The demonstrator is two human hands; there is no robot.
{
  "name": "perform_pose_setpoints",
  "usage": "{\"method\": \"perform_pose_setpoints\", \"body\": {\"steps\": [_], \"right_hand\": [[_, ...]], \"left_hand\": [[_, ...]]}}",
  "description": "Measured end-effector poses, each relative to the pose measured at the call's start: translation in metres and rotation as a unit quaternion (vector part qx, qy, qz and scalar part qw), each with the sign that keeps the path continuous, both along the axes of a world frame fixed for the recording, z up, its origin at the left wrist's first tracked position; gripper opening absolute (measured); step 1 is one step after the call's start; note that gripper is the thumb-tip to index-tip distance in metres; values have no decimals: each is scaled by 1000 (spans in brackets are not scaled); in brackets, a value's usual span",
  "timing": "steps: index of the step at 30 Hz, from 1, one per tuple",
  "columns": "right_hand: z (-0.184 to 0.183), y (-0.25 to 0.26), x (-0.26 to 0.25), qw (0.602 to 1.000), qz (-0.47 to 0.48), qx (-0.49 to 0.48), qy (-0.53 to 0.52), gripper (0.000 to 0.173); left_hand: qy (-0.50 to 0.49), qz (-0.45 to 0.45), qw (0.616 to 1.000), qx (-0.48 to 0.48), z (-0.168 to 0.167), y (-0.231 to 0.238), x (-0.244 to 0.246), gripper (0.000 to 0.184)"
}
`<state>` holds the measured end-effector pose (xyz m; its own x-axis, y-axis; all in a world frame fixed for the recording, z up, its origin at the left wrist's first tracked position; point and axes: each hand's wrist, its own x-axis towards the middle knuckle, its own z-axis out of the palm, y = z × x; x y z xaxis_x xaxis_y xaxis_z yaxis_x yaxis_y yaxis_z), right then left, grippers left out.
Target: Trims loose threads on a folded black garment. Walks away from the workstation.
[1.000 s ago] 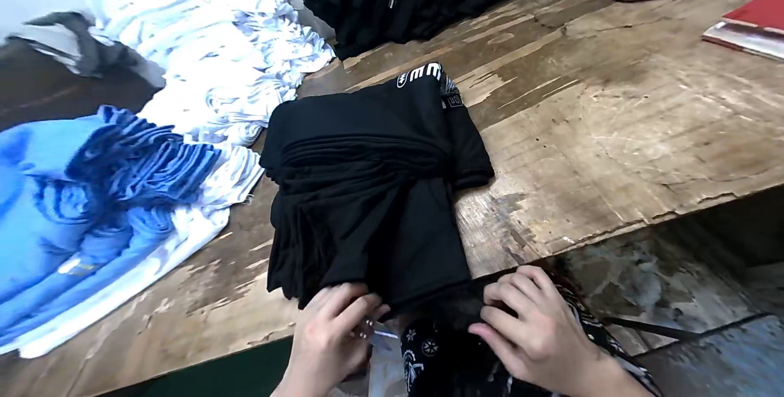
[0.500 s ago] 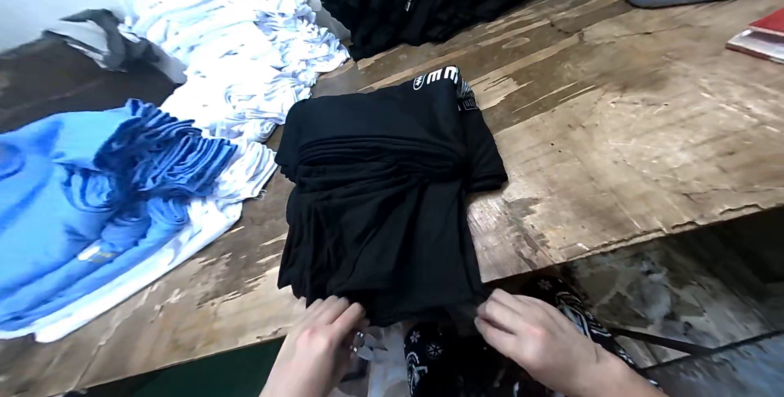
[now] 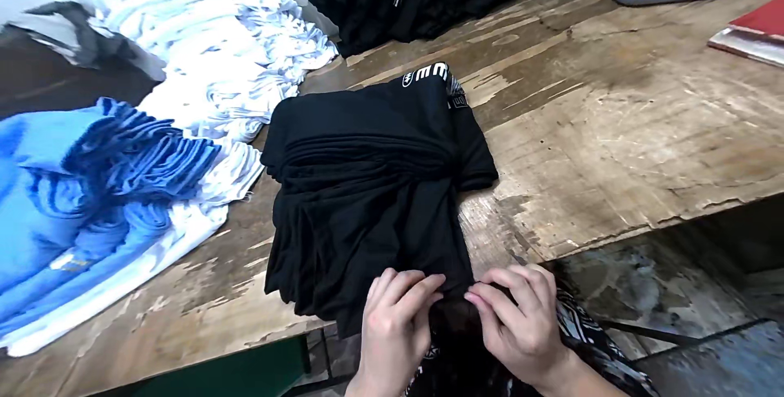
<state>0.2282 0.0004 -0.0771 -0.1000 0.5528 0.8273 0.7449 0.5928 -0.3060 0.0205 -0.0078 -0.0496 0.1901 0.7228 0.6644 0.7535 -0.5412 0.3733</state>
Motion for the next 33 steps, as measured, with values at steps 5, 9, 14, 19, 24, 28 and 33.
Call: {"method": "perform_pose_setpoints", "body": {"steps": [5,9,14,19,24,28,33], "right_hand": [[-3,-2,2,999,1,-1,34,12],[-3,-6,-2,999,23,26,11,13],[-13,-2,15,999,23,5,-39,31],[-9,-2,1,997,31,35,-69,37],[-8,10,-26,993,66,61,-73,15],[-19,-4,5,987,134,69,-51,11],[-44,-5,29,980,128,24,-148,19]], "left_hand": [[8,-22,1000,-2,-2,-3,3,20],[60,-7,997,40,2,-6,19,21],[25,86,996,30,31,-18,-24,34],[97,115,989,-5,47,1,-94,39],[89,54,994,33,45,-3,-88,14],[91,-19,996,-8,46,-40,-75,13],[115,-33,993,-14,26,-52,-57,18]]}}
